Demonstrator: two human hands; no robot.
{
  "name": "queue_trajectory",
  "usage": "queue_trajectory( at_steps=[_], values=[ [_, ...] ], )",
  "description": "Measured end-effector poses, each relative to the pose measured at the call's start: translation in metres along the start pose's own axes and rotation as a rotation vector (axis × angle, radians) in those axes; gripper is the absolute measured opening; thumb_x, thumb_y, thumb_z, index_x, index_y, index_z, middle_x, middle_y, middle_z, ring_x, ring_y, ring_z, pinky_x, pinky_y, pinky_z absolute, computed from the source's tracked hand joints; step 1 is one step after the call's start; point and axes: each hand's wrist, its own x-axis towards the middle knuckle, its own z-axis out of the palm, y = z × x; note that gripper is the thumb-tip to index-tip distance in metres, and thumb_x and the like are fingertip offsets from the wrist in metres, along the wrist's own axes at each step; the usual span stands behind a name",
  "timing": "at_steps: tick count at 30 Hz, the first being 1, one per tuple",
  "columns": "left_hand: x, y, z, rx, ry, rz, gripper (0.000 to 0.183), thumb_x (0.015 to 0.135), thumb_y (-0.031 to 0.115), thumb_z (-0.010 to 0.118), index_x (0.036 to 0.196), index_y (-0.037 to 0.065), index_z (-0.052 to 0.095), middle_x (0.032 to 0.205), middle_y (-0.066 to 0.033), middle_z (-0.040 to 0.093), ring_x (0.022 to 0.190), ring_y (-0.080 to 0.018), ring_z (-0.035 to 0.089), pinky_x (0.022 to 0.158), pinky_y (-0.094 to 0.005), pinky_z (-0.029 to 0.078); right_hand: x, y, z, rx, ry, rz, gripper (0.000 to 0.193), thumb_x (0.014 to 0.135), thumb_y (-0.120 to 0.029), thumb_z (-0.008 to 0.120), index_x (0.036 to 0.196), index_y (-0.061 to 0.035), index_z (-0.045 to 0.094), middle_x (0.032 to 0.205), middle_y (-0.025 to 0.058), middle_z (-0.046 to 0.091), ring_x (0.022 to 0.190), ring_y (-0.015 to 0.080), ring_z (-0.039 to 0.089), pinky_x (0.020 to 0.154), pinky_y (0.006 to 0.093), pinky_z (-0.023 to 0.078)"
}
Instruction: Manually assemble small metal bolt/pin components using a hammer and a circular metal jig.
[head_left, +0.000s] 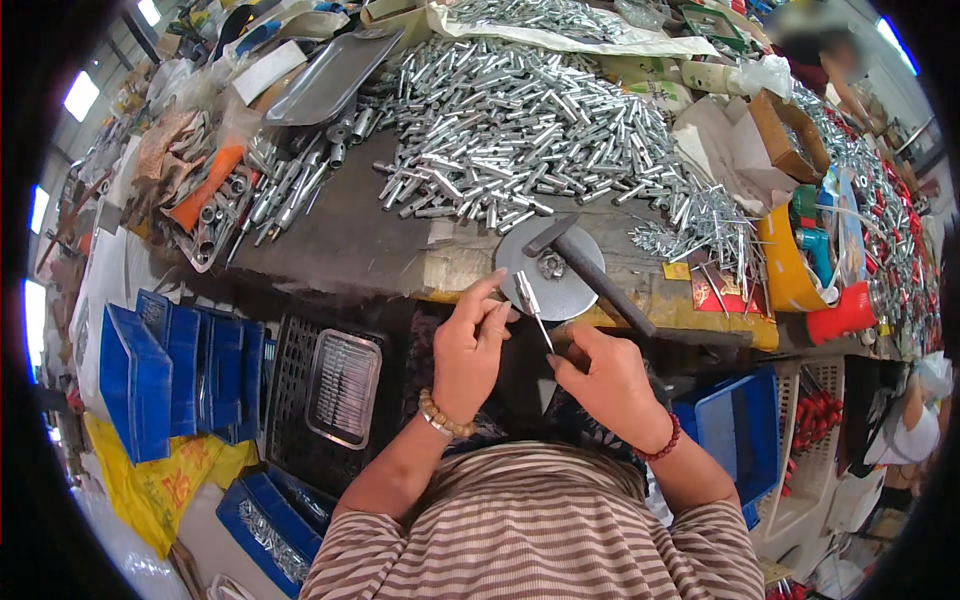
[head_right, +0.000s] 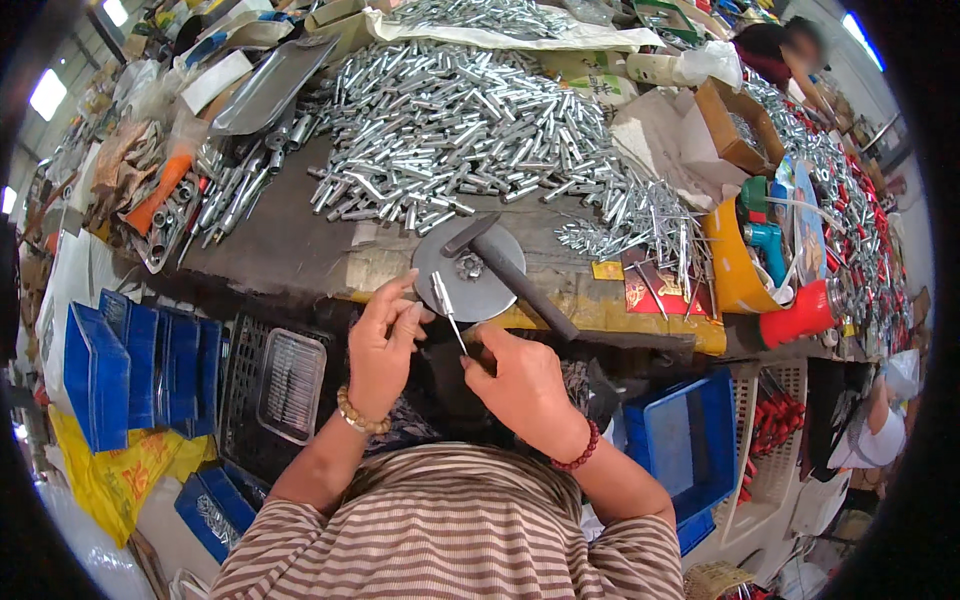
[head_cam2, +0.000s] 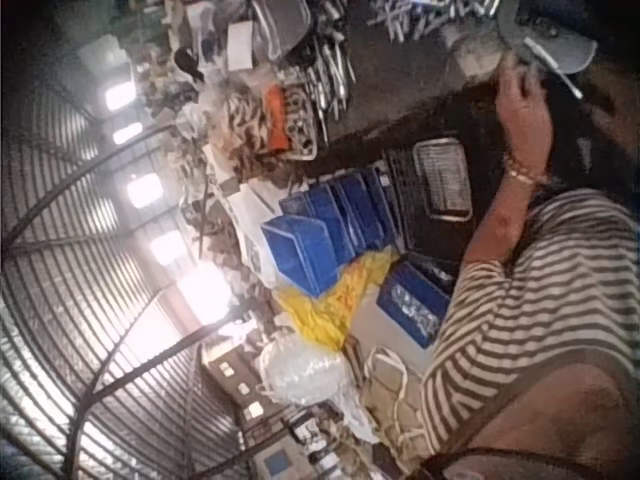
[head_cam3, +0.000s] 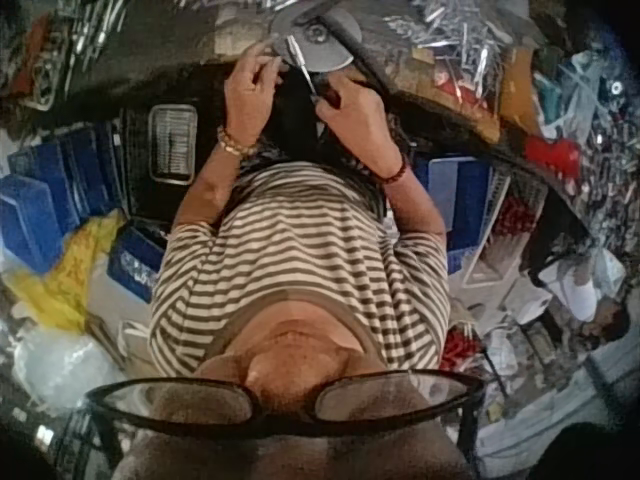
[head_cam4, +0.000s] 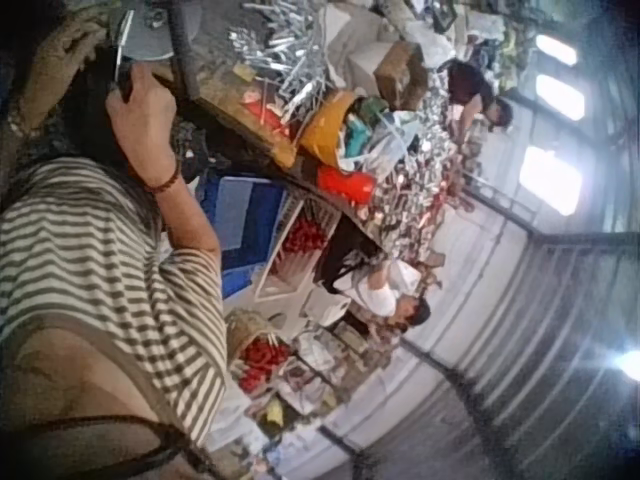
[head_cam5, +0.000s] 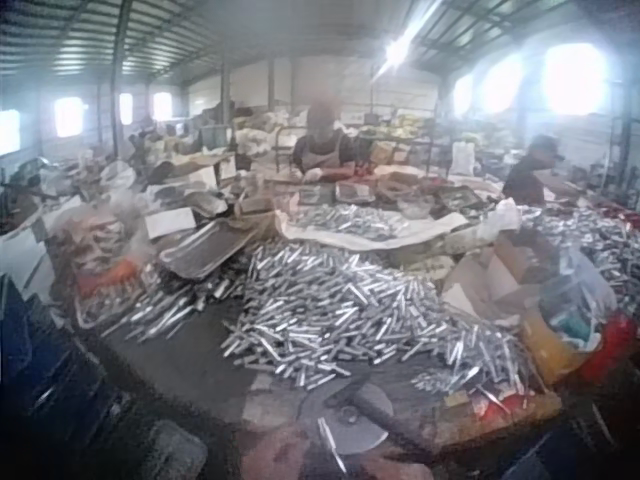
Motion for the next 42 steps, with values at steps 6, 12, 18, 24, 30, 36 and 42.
queue_trajectory(
  at_steps=[6, 12, 18, 24, 30, 36, 42],
  values=[
    [-0.002, 0.002, -0.003, -0.385, -0.078, -0.200, 0.053, 0.107, 0.011, 0.056, 0.156, 0.003, 0.037, 0.100, -0.0087, 0.073, 0.082, -0.0100, 0.066, 0.068, -0.0225, 0.053, -0.006, -0.012, 0.012, 0.144, -0.022, 0.089, 0.023, 0.087, -0.013, 0.075, 0.107, -0.0050, 0.068, 0.074, 0.0155, 0.068, 0.066, 0.0344, 0.068, 0.061, 0.0408, 0.053],
    [-0.012, 0.002, -0.012, -0.462, 0.017, -0.254, 0.058, 0.095, 0.009, 0.073, 0.145, 0.002, 0.044, 0.099, -0.0064, 0.071, 0.085, -0.0103, 0.065, 0.072, -0.0249, 0.053, -0.006, -0.027, 0.034, 0.040, -0.015, -0.026, 0.023, 0.087, -0.010, 0.075, 0.109, -0.0064, 0.068, 0.078, 0.0162, 0.069, 0.066, 0.0317, 0.068, 0.061, 0.0400, 0.053],
    [-0.026, -0.036, -0.070, -0.468, 0.193, -0.275, 0.052, 0.095, 0.012, 0.073, 0.140, 0.002, 0.049, 0.102, -0.0076, 0.071, 0.087, -0.0111, 0.066, 0.071, -0.0257, 0.055, 0.008, 0.000, 0.017, 0.263, 0.108, 0.048, 0.024, 0.094, -0.002, 0.068, 0.119, 0.0000, 0.068, 0.090, 0.0023, 0.066, 0.077, 0.0082, 0.061, 0.069, 0.0245, 0.050],
    [-0.075, -0.207, -0.176, -0.342, 0.623, -0.492, 0.042, 0.091, 0.006, 0.074, 0.130, 0.005, 0.057, 0.105, -0.0070, 0.071, 0.085, -0.0144, 0.067, 0.067, -0.0304, 0.056, 0.020, 0.025, 0.013, 0.338, 0.129, 0.119, 0.034, 0.100, -0.004, 0.062, 0.134, -0.0024, 0.065, 0.094, -0.0004, 0.061, 0.071, 0.0047, 0.055, 0.063, 0.0204, 0.047],
    [-0.096, -0.341, -0.248, -0.179, 0.827, -0.630, 0.043, 0.085, -0.001, 0.072, 0.127, 0.005, 0.060, 0.091, -0.0112, 0.071, 0.065, -0.0184, 0.065, 0.054, -0.0346, 0.054, 0.025, 0.026, 0.016, 0.373, 0.148, 0.143, 0.030, 0.098, -0.003, 0.065, 0.128, 0.0006, 0.068, 0.093, 0.0000, 0.064, 0.072, 0.0038, 0.052, 0.062, 0.0201, 0.042],
    [-0.062, -0.378, -0.262, 0.067, 0.898, -0.709, 0.041, 0.082, 0.003, 0.077, 0.120, 0.002, 0.064, 0.094, -0.0171, 0.073, 0.072, -0.0281, 0.073, 0.059, -0.0414, 0.059, 0.023, 0.025, 0.014, 0.343, 0.150, 0.131, 0.030, 0.098, -0.003, 0.065, 0.127, 0.0007, 0.068, 0.092, -0.0005, 0.063, 0.072, 0.0036, 0.053, 0.062, 0.0199, 0.043],
    [-0.055, -0.409, -0.269, 0.390, 0.929, -0.680, 0.043, 0.080, 0.022, 0.086, 0.113, 0.001, 0.068, 0.107, -0.0214, 0.074, 0.096, -0.0350, 0.074, 0.087, -0.0446, 0.058, 0.020, 0.026, 0.012, 0.339, 0.179, 0.123, 0.028, 0.097, -0.002, 0.066, 0.125, 0.0004, 0.069, 0.091, -0.0011, 0.063, 0.072, 0.0037, 0.054, 0.063, 0.0200, 0.044]
  ],
)
